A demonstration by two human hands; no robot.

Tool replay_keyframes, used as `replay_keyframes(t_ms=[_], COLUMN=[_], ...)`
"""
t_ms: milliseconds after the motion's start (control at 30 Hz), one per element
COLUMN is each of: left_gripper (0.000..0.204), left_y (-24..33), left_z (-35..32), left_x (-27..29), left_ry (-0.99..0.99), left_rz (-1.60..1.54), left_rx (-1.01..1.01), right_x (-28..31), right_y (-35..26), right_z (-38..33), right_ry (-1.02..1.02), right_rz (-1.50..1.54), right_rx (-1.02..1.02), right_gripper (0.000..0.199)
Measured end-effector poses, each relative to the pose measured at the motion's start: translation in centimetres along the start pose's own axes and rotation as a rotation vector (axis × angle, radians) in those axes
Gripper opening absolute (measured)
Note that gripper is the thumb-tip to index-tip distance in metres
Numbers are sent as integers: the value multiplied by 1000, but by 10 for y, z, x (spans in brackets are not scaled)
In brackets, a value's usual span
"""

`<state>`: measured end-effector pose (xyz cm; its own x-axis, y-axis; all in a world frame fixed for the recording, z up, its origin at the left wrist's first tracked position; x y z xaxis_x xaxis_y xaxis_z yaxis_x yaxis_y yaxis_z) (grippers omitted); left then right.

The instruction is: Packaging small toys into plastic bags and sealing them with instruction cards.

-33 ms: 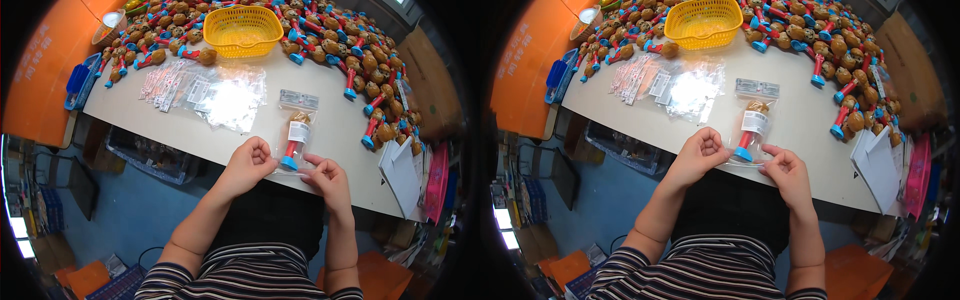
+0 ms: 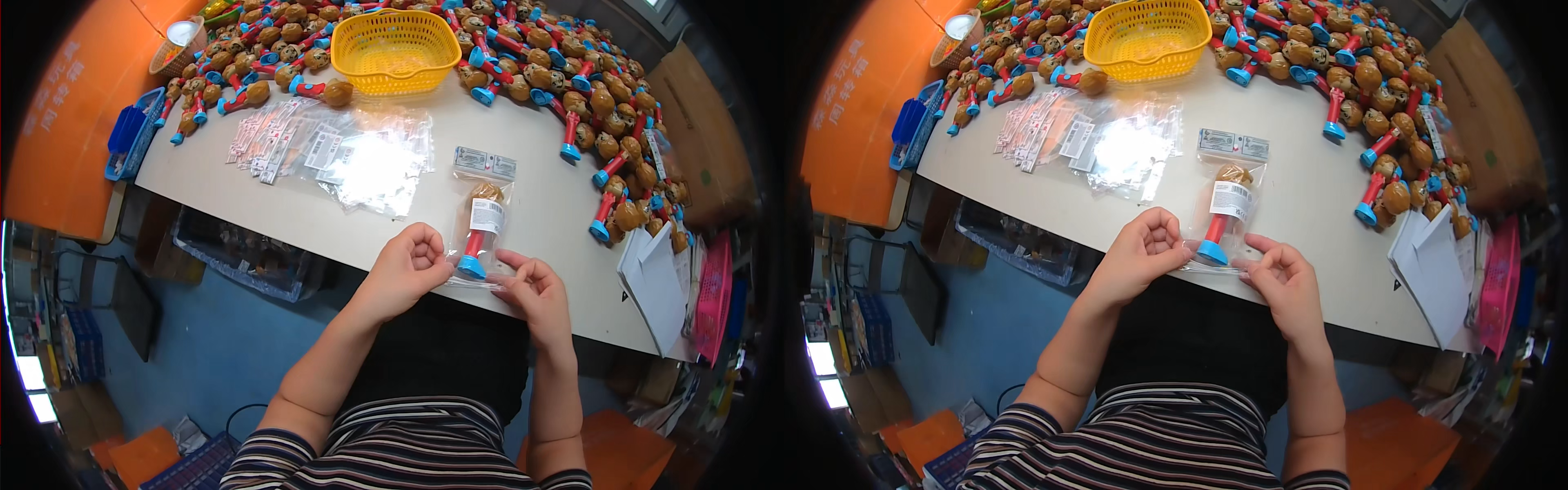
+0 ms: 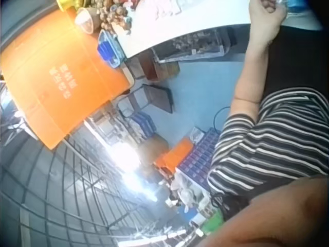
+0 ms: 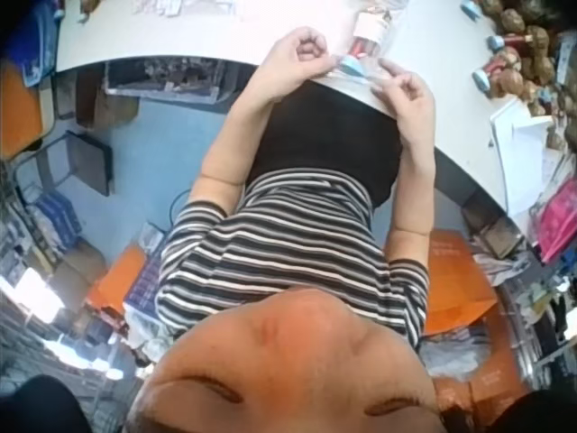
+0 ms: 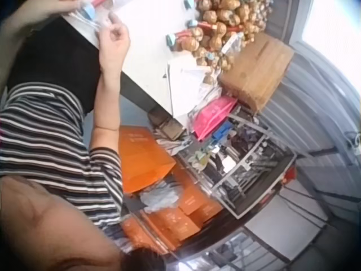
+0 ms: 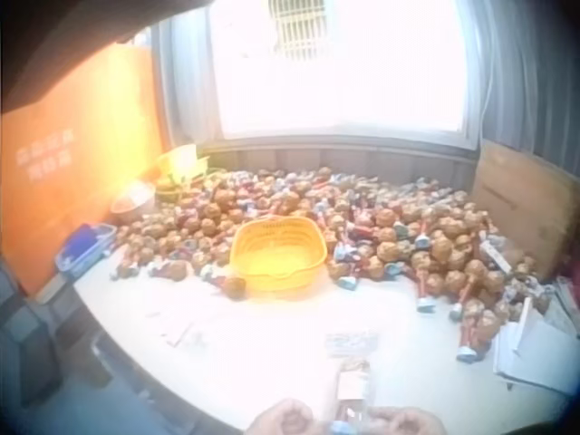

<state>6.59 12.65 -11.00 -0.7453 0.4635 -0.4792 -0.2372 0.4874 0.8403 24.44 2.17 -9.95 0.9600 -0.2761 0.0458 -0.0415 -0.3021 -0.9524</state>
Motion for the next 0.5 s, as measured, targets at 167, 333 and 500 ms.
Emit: replay_keyframes(t_ms=[167,333,500], left_gripper=[21,31,53], left_y=[-8,-11,7], left_z=[-9,-10,10], left_x=[-23,-14,-16], left_ry=[-40,68,115], left_rz=[-192,-295,-353], left_rx=[-116,-151,-93], right_x=[-22,-18,-13], right_y=[-12,-8,6], right_z=[-17,-7,-7], right_ry=[136,69,-92], right_rz=[135,44,111], right_rx=[32,127,145], right_gripper=[44,39,36])
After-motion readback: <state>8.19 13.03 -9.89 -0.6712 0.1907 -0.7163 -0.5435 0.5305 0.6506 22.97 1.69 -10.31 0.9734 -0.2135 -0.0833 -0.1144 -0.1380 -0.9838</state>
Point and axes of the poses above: each hand's wrist, its own z-axis towards the middle knuckle, its own x-axis out of the back of the hand, y = z × x, the point moved 6 cm from there along z, towards the middle knuckle, and after that the axes turned 12 degrees about -z, right-handed, at the moved point
